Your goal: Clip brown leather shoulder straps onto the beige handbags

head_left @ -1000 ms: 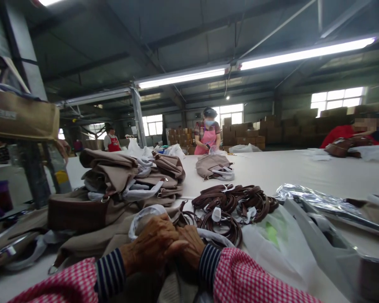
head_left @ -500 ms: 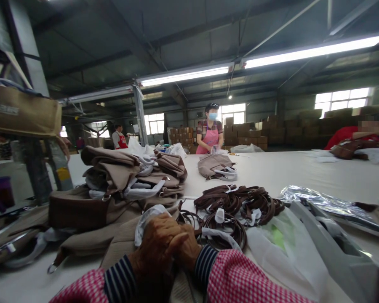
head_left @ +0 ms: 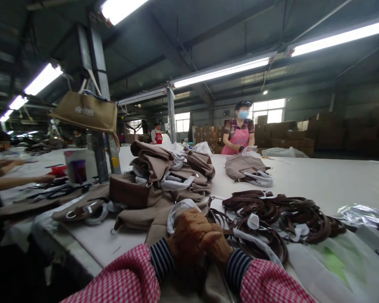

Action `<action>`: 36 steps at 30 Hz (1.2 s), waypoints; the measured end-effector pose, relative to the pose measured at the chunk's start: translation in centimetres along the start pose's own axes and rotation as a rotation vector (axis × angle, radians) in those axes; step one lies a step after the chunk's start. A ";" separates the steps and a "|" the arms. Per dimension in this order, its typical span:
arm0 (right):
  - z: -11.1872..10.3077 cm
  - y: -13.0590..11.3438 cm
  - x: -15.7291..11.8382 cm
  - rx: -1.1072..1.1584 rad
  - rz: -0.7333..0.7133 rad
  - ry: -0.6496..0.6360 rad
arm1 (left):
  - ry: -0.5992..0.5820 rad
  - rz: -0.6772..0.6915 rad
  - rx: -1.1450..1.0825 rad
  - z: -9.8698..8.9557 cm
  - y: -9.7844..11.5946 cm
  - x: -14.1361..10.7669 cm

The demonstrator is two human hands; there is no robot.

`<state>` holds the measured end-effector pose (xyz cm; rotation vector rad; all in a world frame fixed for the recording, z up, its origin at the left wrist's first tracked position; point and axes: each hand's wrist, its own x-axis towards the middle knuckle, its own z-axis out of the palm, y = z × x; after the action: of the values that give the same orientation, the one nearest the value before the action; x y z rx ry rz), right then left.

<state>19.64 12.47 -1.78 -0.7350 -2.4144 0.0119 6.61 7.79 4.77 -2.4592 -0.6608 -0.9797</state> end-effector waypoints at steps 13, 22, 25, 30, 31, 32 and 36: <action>-4.8 -0.9 -5.2 0.145 0.195 -0.157 | -0.231 -0.031 0.028 -3.5 -1.6 -2.1; -7.9 -2.7 -9.3 0.492 0.156 0.001 | -0.442 0.003 0.110 -3.1 0.7 1.1; -8.6 -2.7 -10.1 0.467 0.158 0.064 | -0.611 0.069 -0.005 -2.7 1.1 2.5; -8.7 -2.6 -10.8 0.378 0.076 0.095 | -0.699 0.102 -0.217 -2.0 0.7 2.1; -8.7 -2.7 -10.9 0.364 0.072 0.098 | -0.699 0.077 -0.220 -1.9 0.6 1.8; -8.6 -2.7 -10.8 0.351 0.066 0.099 | -0.703 0.054 -0.222 -1.9 0.6 1.5; -8.3 -2.8 -10.5 0.277 -0.032 0.072 | -0.738 -0.010 -0.294 -2.1 0.7 0.8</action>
<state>29.80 3.38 -0.33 -0.5593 -2.2937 0.2962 6.42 6.33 6.57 -3.0881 -0.7865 -0.1345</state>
